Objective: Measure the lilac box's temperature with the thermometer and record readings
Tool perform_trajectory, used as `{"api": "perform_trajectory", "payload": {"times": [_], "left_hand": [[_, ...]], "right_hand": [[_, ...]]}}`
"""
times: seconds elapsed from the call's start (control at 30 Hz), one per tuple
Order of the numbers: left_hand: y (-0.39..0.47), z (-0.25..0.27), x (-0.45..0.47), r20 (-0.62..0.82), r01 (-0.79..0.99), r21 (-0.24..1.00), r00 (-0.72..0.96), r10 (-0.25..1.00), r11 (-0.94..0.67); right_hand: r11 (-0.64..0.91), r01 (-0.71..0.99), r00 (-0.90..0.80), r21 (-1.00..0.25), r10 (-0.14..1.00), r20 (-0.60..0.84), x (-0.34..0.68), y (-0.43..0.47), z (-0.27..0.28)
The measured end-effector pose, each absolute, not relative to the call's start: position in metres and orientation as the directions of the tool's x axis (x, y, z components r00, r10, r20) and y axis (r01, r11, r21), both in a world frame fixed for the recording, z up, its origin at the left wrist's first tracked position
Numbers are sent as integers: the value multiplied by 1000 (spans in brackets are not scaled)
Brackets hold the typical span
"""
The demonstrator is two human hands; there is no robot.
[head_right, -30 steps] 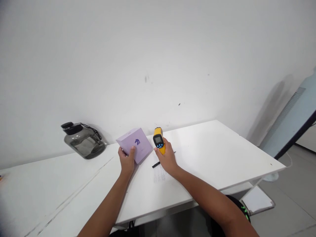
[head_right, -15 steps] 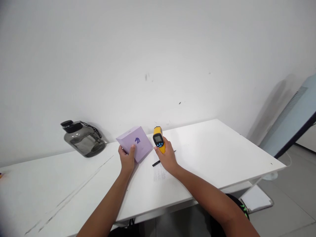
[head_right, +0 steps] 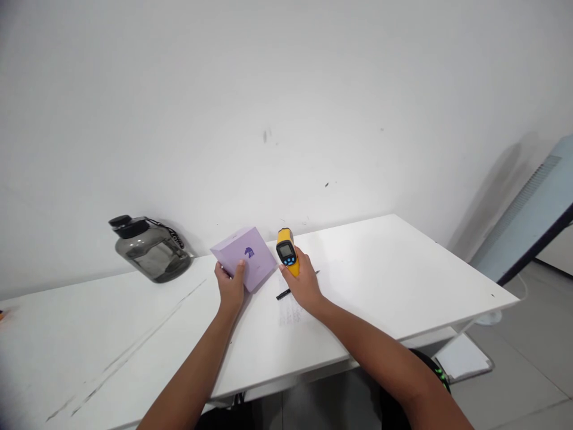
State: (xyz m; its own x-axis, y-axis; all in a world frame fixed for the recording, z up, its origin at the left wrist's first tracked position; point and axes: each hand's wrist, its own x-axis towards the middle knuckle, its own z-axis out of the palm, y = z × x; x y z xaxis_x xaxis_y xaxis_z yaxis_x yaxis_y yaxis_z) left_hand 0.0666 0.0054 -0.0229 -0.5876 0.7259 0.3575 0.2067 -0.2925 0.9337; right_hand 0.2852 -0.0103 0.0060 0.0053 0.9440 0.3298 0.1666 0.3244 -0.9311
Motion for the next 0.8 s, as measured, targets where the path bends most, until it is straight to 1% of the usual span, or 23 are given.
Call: {"api": "perform_trajectory", "payload": {"times": [0.1,0.13,0.57,0.8], "left_hand": [[4,-19,69,271,166,962,-631,727,-215],[4,-18,70,262,160,965,-632,729,-208],[3,-14,71,263,174,965,-622,738,-197],[2,-14,71,267,183,964,-618,740,-195]], "right_hand": [[320,175,3,-931,945,326,285,-10,6],[321,177,4,-930,945,327,285,-10,5],[343,198,-1,-918,937,350,285,-10,4],[327,226,-1,-918,942,335,285,-8,1]]}}
